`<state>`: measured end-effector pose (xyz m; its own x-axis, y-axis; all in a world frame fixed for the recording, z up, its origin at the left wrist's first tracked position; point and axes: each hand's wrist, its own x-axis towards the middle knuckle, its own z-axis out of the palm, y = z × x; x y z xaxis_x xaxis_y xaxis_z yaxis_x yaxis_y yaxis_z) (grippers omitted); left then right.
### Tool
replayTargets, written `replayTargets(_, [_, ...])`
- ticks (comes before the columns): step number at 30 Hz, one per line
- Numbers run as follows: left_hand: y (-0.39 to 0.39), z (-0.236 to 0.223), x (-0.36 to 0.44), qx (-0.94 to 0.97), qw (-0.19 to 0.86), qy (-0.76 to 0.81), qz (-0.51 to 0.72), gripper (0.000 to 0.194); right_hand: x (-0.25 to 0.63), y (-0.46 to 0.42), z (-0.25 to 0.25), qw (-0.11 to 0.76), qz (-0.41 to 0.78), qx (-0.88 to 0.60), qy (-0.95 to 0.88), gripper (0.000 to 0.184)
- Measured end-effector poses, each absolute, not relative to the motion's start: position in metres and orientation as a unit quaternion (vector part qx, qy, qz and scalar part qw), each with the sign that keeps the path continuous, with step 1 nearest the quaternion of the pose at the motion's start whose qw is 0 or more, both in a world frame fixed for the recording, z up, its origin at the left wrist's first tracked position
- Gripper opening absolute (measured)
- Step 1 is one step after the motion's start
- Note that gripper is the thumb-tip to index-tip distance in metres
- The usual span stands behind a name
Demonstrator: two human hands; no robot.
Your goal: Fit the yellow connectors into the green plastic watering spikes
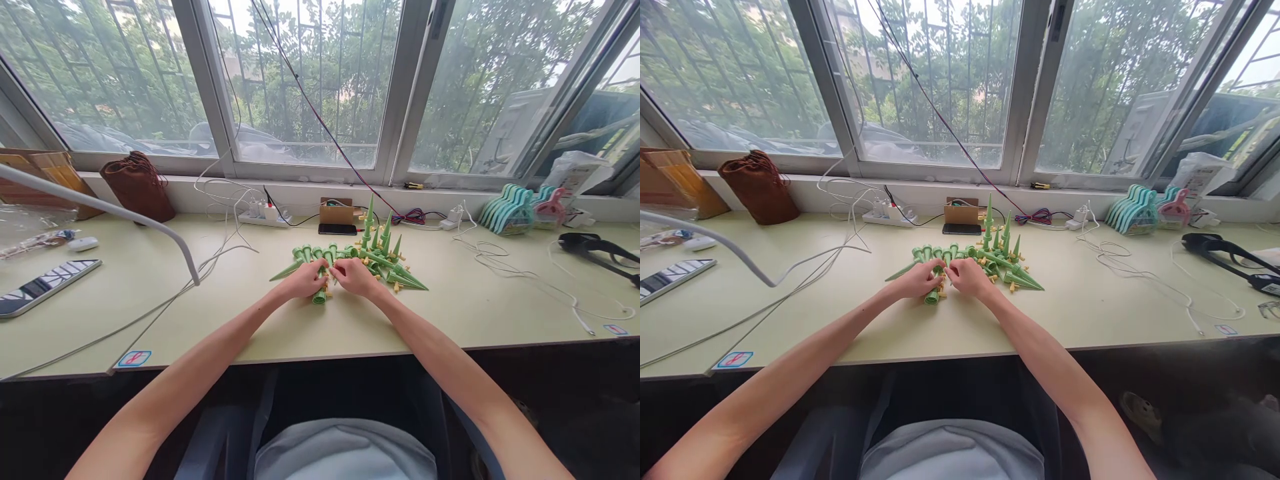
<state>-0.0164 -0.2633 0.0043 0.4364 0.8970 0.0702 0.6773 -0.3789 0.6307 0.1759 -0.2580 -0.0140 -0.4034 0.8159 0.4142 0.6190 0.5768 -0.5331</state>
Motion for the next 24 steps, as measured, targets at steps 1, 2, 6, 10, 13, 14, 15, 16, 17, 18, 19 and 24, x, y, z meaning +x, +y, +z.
replayTargets(1, [-0.2633,0.0040,-0.0161,0.807,0.262,0.487,0.205,0.031,0.1758,-0.2583,-0.0138,0.328,0.149,-0.435,-0.825,0.033])
replayTargets(2, [-0.2632,0.0037,-0.0160,0.811,0.256,0.484,0.204,0.029,0.1757,-0.2586,-0.0134,0.326,0.149,-0.434,-0.826,0.033])
replayTargets(6, [-0.2613,0.0022,-0.0165,0.826,0.226,0.472,0.211,0.024,0.1752,-0.2603,-0.0111,0.322,0.156,-0.435,-0.827,0.029])
replayTargets(10, [-0.2590,0.0017,-0.0160,0.811,0.194,0.491,0.251,0.025,0.1751,-0.2602,-0.0114,0.317,0.177,-0.426,-0.829,0.019])
replayTargets(13, [-0.2587,0.0012,-0.0147,0.797,0.179,0.505,0.279,0.022,0.1756,-0.2588,-0.0140,0.312,0.189,-0.397,-0.842,0.013])
replayTargets(14, [-0.2590,0.0007,-0.0141,0.795,0.177,0.506,0.282,0.021,0.1758,-0.2584,-0.0148,0.311,0.190,-0.385,-0.848,0.013])
replayTargets(15, [-0.2595,0.0002,-0.0135,0.796,0.176,0.506,0.282,0.020,0.1760,-0.2582,-0.0155,0.310,0.190,-0.374,-0.853,0.014])
replayTargets(16, [-0.2601,-0.0004,-0.0129,0.796,0.176,0.506,0.280,0.020,0.1762,-0.2580,-0.0159,0.309,0.190,-0.364,-0.858,0.016])
replayTargets(17, [-0.2608,-0.0008,-0.0123,0.797,0.178,0.507,0.276,0.021,0.1764,-0.2581,-0.0161,0.307,0.191,-0.355,-0.862,0.018])
replayTargets(18, [-0.2616,-0.0011,-0.0117,0.797,0.179,0.509,0.272,0.022,0.1766,-0.2582,-0.0161,0.305,0.193,-0.349,-0.865,0.020])
replayTargets(19, [-0.2623,-0.0011,-0.0111,0.796,0.179,0.512,0.268,0.023,0.1768,-0.2583,-0.0159,0.301,0.196,-0.345,-0.867,0.022])
replayTargets(24, [-0.2648,0.0023,-0.0092,0.793,0.169,0.522,0.264,0.027,0.1776,-0.2587,-0.0147,0.274,0.206,-0.343,-0.875,0.025])
